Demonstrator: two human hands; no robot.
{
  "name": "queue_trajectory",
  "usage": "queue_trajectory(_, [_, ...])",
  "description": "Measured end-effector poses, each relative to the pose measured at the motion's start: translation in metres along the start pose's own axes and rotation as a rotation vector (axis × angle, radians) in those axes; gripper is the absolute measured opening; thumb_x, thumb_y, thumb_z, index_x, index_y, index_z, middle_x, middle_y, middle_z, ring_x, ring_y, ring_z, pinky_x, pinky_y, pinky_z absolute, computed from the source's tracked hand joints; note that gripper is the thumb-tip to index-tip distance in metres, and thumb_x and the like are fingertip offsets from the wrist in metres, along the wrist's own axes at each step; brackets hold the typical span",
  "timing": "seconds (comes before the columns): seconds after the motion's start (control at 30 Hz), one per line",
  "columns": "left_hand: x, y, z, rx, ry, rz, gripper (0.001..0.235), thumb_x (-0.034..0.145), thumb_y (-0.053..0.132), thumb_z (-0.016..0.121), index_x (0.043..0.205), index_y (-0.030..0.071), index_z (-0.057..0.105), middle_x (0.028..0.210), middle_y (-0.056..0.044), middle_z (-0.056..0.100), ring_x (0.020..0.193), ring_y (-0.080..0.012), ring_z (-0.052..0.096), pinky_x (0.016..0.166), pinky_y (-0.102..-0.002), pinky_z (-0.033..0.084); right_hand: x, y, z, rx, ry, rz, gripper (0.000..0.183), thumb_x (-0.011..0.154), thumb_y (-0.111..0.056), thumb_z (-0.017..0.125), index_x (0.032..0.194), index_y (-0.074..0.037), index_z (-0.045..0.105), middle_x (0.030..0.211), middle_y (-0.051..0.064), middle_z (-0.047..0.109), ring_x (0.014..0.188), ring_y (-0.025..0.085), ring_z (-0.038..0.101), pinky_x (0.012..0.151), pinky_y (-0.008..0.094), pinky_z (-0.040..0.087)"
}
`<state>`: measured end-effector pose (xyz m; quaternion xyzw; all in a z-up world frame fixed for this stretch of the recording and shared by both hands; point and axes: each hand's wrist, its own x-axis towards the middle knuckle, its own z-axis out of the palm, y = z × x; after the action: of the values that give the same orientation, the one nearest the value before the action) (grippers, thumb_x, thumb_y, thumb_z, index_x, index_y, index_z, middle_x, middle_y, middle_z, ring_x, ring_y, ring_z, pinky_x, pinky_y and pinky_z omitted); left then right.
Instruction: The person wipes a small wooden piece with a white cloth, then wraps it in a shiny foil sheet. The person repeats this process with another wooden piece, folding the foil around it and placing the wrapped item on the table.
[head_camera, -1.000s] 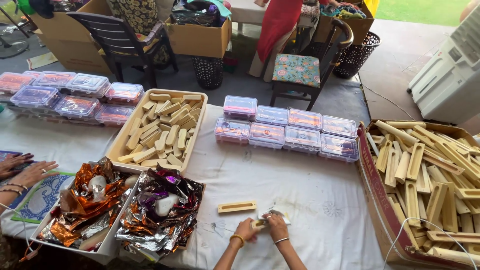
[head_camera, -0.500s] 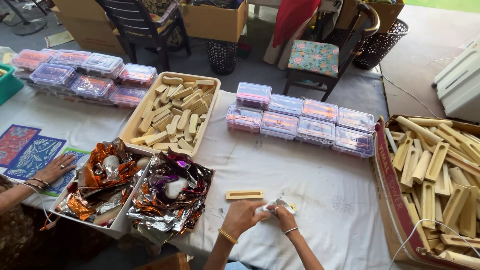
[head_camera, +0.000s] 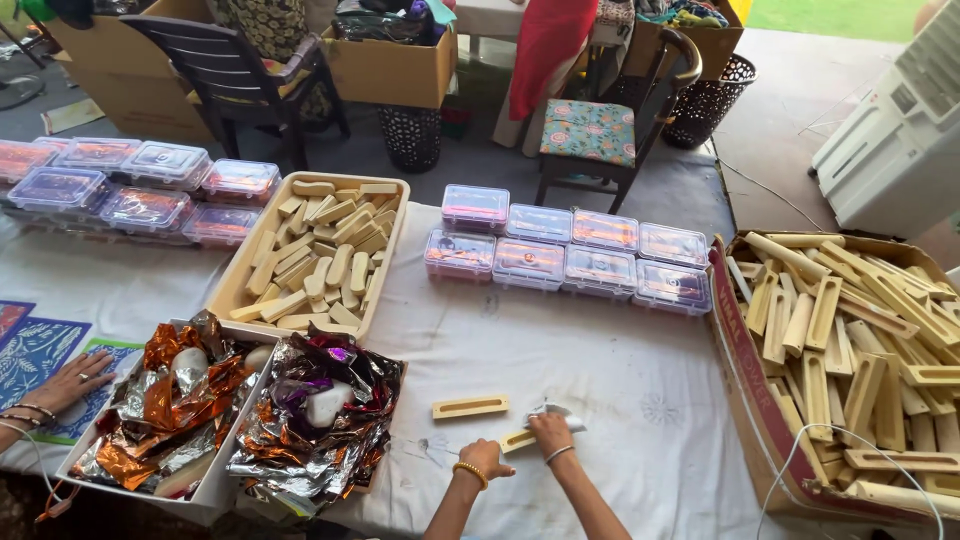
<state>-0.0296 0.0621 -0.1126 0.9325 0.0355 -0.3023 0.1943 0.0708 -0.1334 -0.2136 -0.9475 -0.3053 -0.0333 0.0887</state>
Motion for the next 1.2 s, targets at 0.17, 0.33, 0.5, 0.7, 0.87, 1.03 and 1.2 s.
queue_trajectory(0.17, [0.024,-0.006,0.038,-0.089,0.088,-0.011,0.069,0.080,0.064,0.078,0.119,0.007,0.067,0.115,-0.018,0.071,0.109,-0.0356,0.069,0.092,-0.046,0.056,0.003,-0.037,-0.058,0.277,-0.171,-0.063,0.019,0.092,-0.021,0.067,0.110,-0.016,0.070,0.107,0.006,0.073,0.105,0.027,0.067,0.091,0.043,0.052])
queue_trajectory(0.33, [-0.003,-0.018,0.008,-0.087,0.063,-0.017,0.078,0.081,0.065,0.078,0.128,0.005,0.061,0.118,-0.019,0.070,0.112,-0.0372,0.067,0.095,-0.048,0.054,-0.017,0.001,-0.069,0.527,0.025,-0.019,0.031,0.085,-0.014,0.072,0.116,-0.015,0.071,0.119,0.005,0.073,0.112,0.026,0.067,0.097,0.042,0.051])
queue_trajectory(0.5, [-0.033,-0.050,-0.037,-1.320,0.607,0.058,0.068,0.092,0.034,0.072,0.147,0.008,0.043,0.123,-0.016,0.068,0.105,-0.0284,0.068,0.082,-0.039,0.056,-0.034,-0.006,-0.083,0.340,0.173,0.024,0.028,0.082,-0.013,0.073,0.110,-0.014,0.070,0.120,0.004,0.073,0.113,0.027,0.064,0.102,0.042,0.046])
queue_trajectory(0.7, [-0.171,-0.039,-0.139,-1.219,1.851,0.307,0.070,0.102,0.007,0.064,0.159,0.004,0.024,0.118,-0.006,0.057,0.090,-0.0135,0.055,0.076,-0.022,0.052,-0.045,-0.019,-0.097,0.137,0.272,-0.055,0.023,0.083,-0.008,0.063,0.105,-0.014,0.069,0.110,0.004,0.072,0.113,0.030,0.064,0.103,0.046,0.046])
queue_trajectory(0.87, [-0.178,0.013,-0.160,-0.688,1.389,0.383,0.048,0.100,0.023,0.072,0.141,0.012,0.049,0.115,-0.003,0.068,0.086,-0.0114,0.066,0.072,-0.024,0.056,-0.050,-0.020,-0.099,0.065,0.255,-0.092,0.026,0.084,-0.005,0.061,0.108,-0.012,0.067,0.110,0.007,0.072,0.112,0.031,0.064,0.100,0.044,0.048])
queue_trajectory(1.03, [-0.030,0.004,-0.038,-0.166,0.730,0.248,0.076,0.073,0.045,0.084,0.129,0.002,0.055,0.115,-0.022,0.066,0.093,-0.0339,0.068,0.072,-0.040,0.056,-0.052,-0.034,-0.105,0.146,0.313,0.072,0.028,0.085,-0.006,0.064,0.112,-0.011,0.068,0.107,0.010,0.073,0.102,0.032,0.068,0.088,0.043,0.054])
queue_trajectory(1.2, [0.030,0.021,0.027,-1.048,0.365,0.304,0.052,0.100,0.039,0.069,0.134,0.002,0.058,0.111,-0.012,0.079,0.091,-0.0213,0.082,0.074,-0.039,0.063,-0.048,-0.067,-0.127,0.523,0.440,0.285,0.033,0.088,-0.008,0.067,0.120,-0.010,0.067,0.101,0.013,0.075,0.081,0.030,0.075,0.067,0.041,0.059])
